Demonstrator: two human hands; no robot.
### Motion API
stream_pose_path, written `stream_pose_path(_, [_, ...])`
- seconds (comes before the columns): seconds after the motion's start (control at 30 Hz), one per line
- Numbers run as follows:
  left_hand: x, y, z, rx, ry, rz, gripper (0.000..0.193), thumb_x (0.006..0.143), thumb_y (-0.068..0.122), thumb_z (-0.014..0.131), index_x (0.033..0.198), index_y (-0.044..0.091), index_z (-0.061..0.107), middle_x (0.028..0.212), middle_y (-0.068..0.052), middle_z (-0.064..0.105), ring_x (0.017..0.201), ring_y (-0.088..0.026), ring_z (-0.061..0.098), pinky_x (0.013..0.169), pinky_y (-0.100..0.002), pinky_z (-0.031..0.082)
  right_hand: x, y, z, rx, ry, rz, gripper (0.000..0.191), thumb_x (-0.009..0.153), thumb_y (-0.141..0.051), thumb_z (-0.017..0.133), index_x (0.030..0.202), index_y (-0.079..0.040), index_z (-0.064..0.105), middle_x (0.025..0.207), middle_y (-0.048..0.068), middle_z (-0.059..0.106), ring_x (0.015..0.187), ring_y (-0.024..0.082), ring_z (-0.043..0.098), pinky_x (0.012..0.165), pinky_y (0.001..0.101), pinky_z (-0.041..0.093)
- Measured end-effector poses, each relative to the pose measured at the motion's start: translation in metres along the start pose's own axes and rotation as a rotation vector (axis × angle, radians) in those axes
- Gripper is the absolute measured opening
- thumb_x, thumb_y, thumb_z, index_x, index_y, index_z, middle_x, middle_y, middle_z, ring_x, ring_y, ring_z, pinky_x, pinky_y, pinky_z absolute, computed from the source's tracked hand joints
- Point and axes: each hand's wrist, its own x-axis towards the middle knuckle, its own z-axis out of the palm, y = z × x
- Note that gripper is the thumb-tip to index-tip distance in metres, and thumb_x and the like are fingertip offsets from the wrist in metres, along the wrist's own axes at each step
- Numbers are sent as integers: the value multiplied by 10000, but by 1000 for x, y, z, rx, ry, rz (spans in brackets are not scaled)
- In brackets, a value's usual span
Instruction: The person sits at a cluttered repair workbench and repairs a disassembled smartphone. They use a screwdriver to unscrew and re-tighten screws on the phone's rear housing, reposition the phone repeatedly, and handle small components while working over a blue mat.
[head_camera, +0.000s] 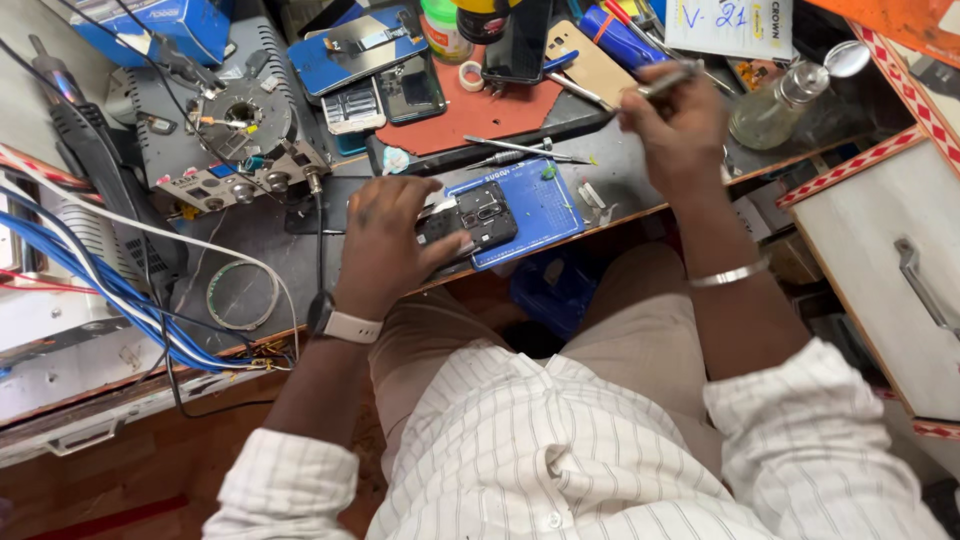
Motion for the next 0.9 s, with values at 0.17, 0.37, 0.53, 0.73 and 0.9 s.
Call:
stream_pose_path(0.17, [-4,-3,-10,10,-150,47,865,604,489,906,1302,76,603,1161,-125,648,1157,-335,572,1013,-528,360,-45,-5,15,514,37,161,596,1018,43,705,1444,-73,306,1093,202,692,873,197,721,790,347,644])
stream_pose_path(0.37, [-2,16,-6,31,-218,62,825,629,422,913,1311,75,606,1156,-121,647,1139,-323,593,1021,-498,383,-66,-4,16,339,-128,111,488,1040,43,647,1401,-58,335,1186,188,684,970,177,716,882,320,630])
stream_pose_path(0.53, [4,21,-17,-67,-135,30,757,679,363,911,1292,39,607,1206,-174,648,1095,-354,630,975,-480,472,-63,-8,12,372,-150,119,455,1033,47,656,1360,-61,358,1166,182,688,955,158,700,883,307,617])
stream_pose_path(0.73, [9,8,-43,-263,60,-129,690,703,300,892,1254,-20,626,1144,-185,713,1020,-290,739,919,-391,595,-63,-9,7,474,-136,171,427,1026,34,656,1334,-64,376,1147,166,686,913,133,685,843,282,612])
stream_pose_path(0.9, [6,17,-32,-314,-129,-164,747,699,332,883,1292,-28,605,1131,-196,709,997,-292,729,888,-391,586,-56,-14,5,388,-139,127,397,1020,38,676,1295,-53,405,1164,170,709,976,121,676,875,260,589])
